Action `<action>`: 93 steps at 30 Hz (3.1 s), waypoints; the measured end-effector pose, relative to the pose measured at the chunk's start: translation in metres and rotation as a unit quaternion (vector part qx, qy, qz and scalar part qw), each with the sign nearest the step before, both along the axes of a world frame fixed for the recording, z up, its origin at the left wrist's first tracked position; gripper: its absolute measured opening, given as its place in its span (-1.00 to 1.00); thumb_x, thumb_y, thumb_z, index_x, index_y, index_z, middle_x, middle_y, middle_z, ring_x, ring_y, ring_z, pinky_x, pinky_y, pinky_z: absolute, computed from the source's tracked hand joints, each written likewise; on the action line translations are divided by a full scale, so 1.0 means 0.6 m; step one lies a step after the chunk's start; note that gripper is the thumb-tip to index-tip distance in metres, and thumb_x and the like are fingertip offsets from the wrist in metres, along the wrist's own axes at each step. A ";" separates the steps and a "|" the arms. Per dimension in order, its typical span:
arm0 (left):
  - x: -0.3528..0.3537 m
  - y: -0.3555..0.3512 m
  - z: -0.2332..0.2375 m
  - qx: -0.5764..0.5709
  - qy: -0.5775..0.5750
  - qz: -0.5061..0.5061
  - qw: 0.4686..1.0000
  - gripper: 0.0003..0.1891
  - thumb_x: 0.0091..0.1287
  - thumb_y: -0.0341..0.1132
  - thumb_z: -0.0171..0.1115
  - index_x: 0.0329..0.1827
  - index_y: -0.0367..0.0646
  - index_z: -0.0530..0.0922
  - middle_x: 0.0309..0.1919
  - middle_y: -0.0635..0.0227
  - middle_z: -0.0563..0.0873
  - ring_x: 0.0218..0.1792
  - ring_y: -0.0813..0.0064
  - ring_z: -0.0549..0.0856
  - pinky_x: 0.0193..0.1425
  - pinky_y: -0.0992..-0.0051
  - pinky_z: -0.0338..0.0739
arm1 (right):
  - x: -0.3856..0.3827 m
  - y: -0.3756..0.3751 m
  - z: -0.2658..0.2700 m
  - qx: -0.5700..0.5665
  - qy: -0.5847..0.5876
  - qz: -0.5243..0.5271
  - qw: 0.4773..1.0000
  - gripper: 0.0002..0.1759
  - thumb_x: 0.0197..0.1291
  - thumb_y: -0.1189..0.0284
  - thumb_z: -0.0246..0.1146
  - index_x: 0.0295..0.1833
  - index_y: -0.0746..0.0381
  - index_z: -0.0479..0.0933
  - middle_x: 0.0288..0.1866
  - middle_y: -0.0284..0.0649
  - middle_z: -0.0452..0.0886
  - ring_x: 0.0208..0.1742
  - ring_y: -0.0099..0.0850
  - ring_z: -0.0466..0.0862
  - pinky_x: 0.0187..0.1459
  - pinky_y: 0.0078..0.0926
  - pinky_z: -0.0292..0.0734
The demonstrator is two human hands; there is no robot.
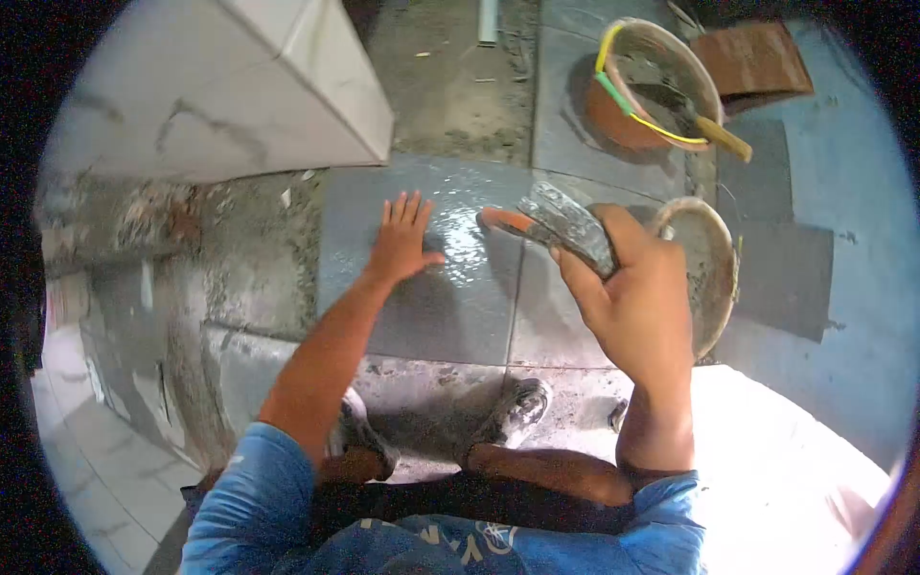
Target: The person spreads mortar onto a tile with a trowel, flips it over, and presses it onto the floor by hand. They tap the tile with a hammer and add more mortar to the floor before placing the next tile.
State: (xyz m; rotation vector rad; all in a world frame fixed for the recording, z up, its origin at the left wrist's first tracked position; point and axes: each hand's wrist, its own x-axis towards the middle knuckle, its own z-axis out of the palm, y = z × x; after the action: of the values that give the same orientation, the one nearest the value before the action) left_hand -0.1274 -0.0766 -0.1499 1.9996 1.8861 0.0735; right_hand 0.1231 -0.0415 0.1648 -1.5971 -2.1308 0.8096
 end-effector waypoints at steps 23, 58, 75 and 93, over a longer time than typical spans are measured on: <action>0.216 0.132 0.025 -0.052 0.102 -0.267 0.957 0.35 -0.13 0.43 0.42 0.59 -0.29 0.01 0.61 0.11 0.03 0.64 0.17 -0.09 0.63 -0.09 -0.27 | 0.170 -0.029 -0.010 -0.023 0.044 -0.069 0.996 -0.68 0.11 0.54 0.44 -0.05 0.43 0.57 -0.33 -0.18 0.71 -0.29 -0.54 0.66 -0.20 -0.62 0.52; 0.257 -0.301 -0.013 -0.027 -0.025 0.082 0.996 0.30 -0.09 0.37 0.46 0.58 -0.24 0.02 0.58 -0.17 -0.05 0.58 -0.14 -0.02 0.45 -0.43 -0.11 | 0.059 -0.098 0.006 0.009 -0.021 0.063 0.998 -0.66 0.05 0.47 0.45 -0.03 0.29 0.60 -0.42 -0.08 0.66 -0.45 -0.22 0.69 -0.39 -0.39 0.51; 0.129 -0.285 -0.016 -0.037 0.042 -0.025 0.998 0.19 0.08 0.49 0.23 0.61 -0.13 0.00 0.57 -0.21 -0.04 0.57 -0.23 -0.04 0.49 -0.37 -0.13 | 0.110 -0.076 0.012 0.017 -0.019 -0.008 1.000 -0.66 0.07 0.41 0.43 -0.05 0.34 0.62 -0.38 0.02 0.68 -0.39 -0.15 0.70 -0.31 -0.36 0.53; 0.151 -0.059 0.113 -0.272 -0.111 0.244 0.924 0.03 0.14 0.16 0.41 0.60 -0.01 0.05 0.61 0.02 -0.08 0.59 -0.09 -0.08 0.38 -0.43 0.12 | 0.046 0.018 0.350 0.044 -0.196 -0.153 0.968 -0.68 0.23 0.26 0.30 -0.08 0.29 0.56 -0.48 -0.36 0.55 -0.59 -0.61 0.48 -0.57 -0.60 0.35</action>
State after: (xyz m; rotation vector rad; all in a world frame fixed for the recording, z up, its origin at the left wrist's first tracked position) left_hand -0.0365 -0.1121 -0.0821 1.0880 1.9385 -0.0795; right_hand 0.1508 -0.0309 0.3749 -2.1065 -2.0477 0.3126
